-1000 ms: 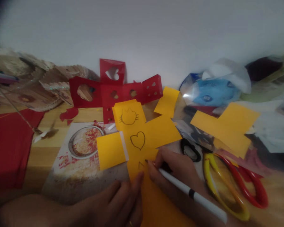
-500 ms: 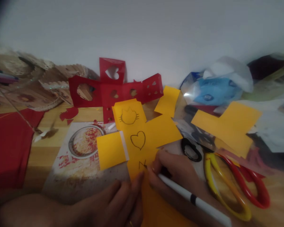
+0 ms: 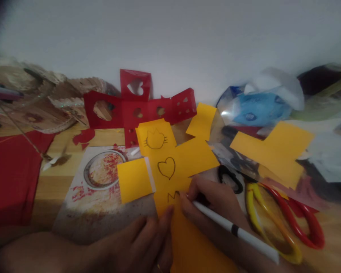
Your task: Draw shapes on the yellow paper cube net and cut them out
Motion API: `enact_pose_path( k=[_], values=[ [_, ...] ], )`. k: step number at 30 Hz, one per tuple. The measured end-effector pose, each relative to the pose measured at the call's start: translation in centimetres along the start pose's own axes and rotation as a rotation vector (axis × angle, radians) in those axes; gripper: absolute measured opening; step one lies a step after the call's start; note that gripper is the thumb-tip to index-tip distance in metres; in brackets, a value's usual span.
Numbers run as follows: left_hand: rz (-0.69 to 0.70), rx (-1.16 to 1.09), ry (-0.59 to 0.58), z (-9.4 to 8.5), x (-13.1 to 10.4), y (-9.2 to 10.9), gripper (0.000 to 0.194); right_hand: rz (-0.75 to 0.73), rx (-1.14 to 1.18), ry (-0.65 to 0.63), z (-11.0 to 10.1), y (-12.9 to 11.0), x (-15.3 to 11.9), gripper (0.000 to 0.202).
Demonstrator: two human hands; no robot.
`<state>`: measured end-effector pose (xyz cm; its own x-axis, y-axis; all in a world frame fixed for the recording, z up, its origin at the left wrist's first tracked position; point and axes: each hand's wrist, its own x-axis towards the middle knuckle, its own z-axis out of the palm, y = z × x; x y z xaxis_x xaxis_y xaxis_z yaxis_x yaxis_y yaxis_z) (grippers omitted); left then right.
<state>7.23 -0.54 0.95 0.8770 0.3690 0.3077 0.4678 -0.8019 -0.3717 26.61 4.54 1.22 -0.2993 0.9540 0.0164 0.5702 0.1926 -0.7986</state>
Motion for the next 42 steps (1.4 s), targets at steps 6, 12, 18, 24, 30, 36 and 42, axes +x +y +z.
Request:
enact_pose_path(
  k=[6, 12, 18, 24, 30, 36, 42],
  values=[
    [-0.020, 0.007, 0.006, 0.1, 0.0, 0.2, 0.014, 0.032, -0.015, 0.030, 0.4, 0.0, -0.1, 0.026],
    [-0.033, 0.006, 0.015, 0.0, 0.1, 0.1, 0.015, 0.040, -0.032, 0.043, 0.4, -0.3, 0.0, 0.026],
    [-0.006, 0.005, -0.010, -0.2, 0.1, -0.1, 0.015, 0.031, -0.012, 0.025, 0.2, -0.3, 0.0, 0.027],
    [-0.014, -0.009, -0.010, -0.2, 0.2, -0.1, 0.014, -0.002, 0.000, -0.005, 0.1, -0.1, 0.0, 0.027],
    [-0.039, -0.007, 0.006, -0.1, 0.2, 0.0, 0.013, -0.051, 0.001, -0.003, 0.1, 0.1, 0.0, 0.028],
    [-0.003, -0.004, -0.008, -0.2, 0.1, -0.2, 0.011, -0.122, -0.035, -0.011, 0.0, 0.3, 0.0, 0.027],
    [-0.024, -0.022, 0.007, -0.1, 0.1, 0.0, 0.015, -0.160, -0.044, 0.004, 0.0, 0.5, 0.2, 0.027]
  ],
)
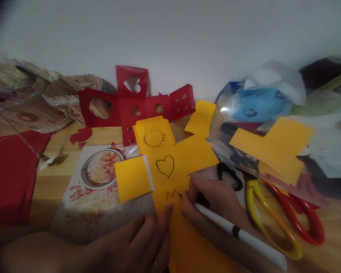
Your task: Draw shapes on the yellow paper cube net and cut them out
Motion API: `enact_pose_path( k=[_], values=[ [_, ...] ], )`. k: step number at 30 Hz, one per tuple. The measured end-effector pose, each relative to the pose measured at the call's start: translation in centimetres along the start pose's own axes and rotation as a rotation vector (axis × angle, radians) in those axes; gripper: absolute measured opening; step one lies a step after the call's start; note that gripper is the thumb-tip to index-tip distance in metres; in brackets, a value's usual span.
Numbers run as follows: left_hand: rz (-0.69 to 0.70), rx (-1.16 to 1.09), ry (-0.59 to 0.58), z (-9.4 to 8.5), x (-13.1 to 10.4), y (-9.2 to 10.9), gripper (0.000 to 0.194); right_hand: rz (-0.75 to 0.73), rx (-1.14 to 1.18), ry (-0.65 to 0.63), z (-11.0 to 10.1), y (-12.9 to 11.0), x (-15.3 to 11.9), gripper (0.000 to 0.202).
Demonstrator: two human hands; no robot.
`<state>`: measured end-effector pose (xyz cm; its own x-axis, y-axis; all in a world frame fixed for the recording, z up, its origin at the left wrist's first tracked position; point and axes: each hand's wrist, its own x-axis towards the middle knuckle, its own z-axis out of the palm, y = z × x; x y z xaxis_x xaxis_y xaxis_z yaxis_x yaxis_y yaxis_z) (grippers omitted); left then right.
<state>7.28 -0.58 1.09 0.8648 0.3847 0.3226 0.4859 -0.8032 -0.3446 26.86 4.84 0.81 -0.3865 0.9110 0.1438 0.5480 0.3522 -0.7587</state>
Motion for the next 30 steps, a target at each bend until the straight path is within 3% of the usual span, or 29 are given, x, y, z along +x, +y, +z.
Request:
enact_pose_path(
  k=[8, 12, 16, 19, 26, 30],
  values=[
    [0.018, -0.044, -0.007, -0.1, -0.1, -0.2, 0.021, 0.134, 0.112, 0.000, -0.3, -0.4, 0.2, 0.027],
    [0.050, -0.052, -0.021, -0.2, -0.2, -0.4, 0.023, 0.253, 0.258, 0.141, -0.9, -1.0, 0.2, 0.031],
    [0.057, -0.021, -0.020, -0.4, -0.3, -0.3, 0.028, 0.306, 0.315, 0.345, -1.2, -1.6, 0.1, 0.033],
    [0.040, 0.014, -0.025, -0.7, -0.4, -0.2, 0.029, 0.308, 0.355, 0.414, -1.2, -1.9, 0.4, 0.031],
    [0.002, 0.024, 0.082, -0.7, -0.7, 0.8, 0.029, 0.298, 0.397, 0.346, -1.4, -2.5, 0.2, 0.028],
    [0.011, 0.013, 0.043, -0.8, -0.8, 0.9, 0.031, 0.289, 0.398, 0.315, -1.6, -2.6, 0.0, 0.027]
  ],
)
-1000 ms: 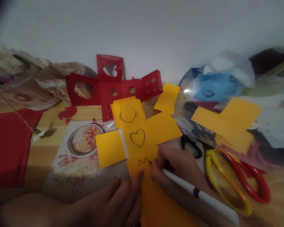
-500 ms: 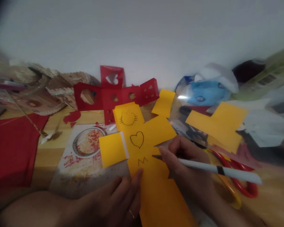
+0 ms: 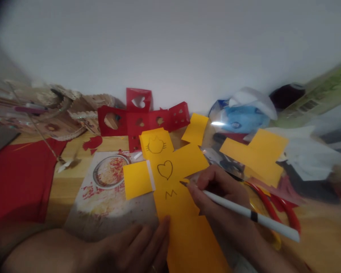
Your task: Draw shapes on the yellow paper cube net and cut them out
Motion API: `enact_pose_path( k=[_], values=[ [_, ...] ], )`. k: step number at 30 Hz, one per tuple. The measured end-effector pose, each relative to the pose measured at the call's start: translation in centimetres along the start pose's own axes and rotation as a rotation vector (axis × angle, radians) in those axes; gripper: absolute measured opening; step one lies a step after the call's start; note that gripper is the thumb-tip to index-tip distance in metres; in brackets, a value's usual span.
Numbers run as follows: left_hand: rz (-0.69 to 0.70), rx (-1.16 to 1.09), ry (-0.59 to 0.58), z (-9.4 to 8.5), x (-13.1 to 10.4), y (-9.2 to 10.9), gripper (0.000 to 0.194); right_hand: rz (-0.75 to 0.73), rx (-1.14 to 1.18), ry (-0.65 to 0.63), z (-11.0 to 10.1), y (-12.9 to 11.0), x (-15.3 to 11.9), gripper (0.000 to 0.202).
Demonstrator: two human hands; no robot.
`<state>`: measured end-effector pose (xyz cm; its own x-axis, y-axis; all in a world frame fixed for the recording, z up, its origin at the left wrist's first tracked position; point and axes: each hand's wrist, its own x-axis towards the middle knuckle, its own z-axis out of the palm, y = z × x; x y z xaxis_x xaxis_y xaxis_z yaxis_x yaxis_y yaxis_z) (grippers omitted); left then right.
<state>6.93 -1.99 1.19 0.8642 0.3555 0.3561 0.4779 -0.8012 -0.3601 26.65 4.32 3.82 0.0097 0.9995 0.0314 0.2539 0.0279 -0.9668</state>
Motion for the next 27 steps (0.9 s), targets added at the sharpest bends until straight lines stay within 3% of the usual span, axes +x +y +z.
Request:
enact_pose_path(
  k=[6, 13, 23, 27],
  values=[
    [0.051, 0.007, -0.041, -0.3, 0.1, -0.2, 0.032, -0.076, -0.088, -0.163, -0.2, -0.3, 0.3, 0.032],
    [0.066, 0.036, -0.042, -0.4, 0.2, -0.2, 0.031, -0.075, -0.217, -0.454, 0.8, 0.6, 0.0, 0.019],
    [0.093, 0.051, -0.060, -0.4, 0.1, 0.0, 0.023, -0.106, -0.354, -0.455, 1.3, 1.4, -0.9, 0.018],
    [0.116, 0.036, -0.101, -0.8, 0.3, -0.5, 0.021, -0.114, -0.322, -0.382, 1.7, 1.9, -1.3, 0.022]
  ],
)
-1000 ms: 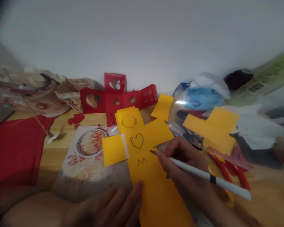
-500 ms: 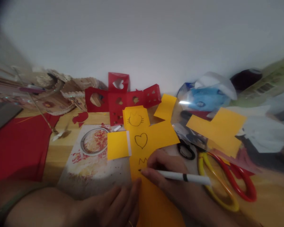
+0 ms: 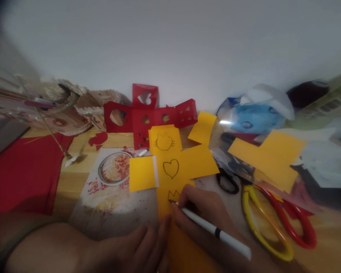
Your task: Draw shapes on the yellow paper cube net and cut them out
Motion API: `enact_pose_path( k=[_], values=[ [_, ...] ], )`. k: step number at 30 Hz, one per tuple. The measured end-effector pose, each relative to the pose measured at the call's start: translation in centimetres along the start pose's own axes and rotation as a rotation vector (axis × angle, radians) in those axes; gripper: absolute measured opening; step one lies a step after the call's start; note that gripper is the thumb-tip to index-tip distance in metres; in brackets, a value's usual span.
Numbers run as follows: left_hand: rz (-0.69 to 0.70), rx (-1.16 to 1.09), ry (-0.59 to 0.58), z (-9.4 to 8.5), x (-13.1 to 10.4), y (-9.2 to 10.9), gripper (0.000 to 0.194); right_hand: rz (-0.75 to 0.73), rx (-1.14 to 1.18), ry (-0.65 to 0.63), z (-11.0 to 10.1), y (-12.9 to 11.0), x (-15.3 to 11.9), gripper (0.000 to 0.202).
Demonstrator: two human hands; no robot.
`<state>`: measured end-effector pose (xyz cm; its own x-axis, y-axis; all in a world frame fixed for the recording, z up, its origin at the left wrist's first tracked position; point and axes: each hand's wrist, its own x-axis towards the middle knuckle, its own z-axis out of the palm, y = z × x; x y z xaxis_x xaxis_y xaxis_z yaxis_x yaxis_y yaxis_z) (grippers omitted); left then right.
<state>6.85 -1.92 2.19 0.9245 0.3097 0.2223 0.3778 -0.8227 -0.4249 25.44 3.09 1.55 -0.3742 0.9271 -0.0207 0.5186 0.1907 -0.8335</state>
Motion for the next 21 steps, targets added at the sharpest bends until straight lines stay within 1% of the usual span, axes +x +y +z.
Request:
enact_pose_path(
  k=[2, 5, 7, 10, 12, 14, 16, 21],
  values=[
    [-0.005, 0.002, 0.001, -0.1, 0.0, -0.2, 0.022, 0.012, 0.014, 0.028, 0.2, 0.1, -0.1, 0.023],
    [-0.004, 0.011, 0.008, -0.1, 0.1, -0.2, 0.021, 0.016, 0.004, 0.010, 0.0, 0.1, -0.1, 0.025],
    [0.001, 0.008, 0.003, 0.1, 0.1, 0.0, 0.019, 0.009, -0.009, -0.044, -0.4, 0.1, 0.0, 0.024],
    [-0.014, 0.015, 0.031, 0.3, 0.0, 0.3, 0.019, -0.003, -0.015, -0.108, -0.8, 0.0, 0.3, 0.022],
    [-0.010, 0.014, 0.025, 0.2, 0.0, 0.3, 0.021, 0.000, -0.025, -0.082, -0.9, -0.1, 0.5, 0.023],
    [0.004, 0.005, -0.009, 0.0, -0.1, 0.1, 0.020, 0.017, -0.046, -0.029, -0.8, -0.1, 0.6, 0.023],
    [0.013, -0.001, -0.022, -0.1, -0.1, 0.0, 0.018, 0.038, -0.045, -0.007, -0.6, 0.0, 0.4, 0.022],
    [0.001, 0.011, -0.006, 0.3, 0.0, 0.2, 0.018, 0.000, 0.007, -0.036, -0.3, 0.6, -0.1, 0.020]
  ],
)
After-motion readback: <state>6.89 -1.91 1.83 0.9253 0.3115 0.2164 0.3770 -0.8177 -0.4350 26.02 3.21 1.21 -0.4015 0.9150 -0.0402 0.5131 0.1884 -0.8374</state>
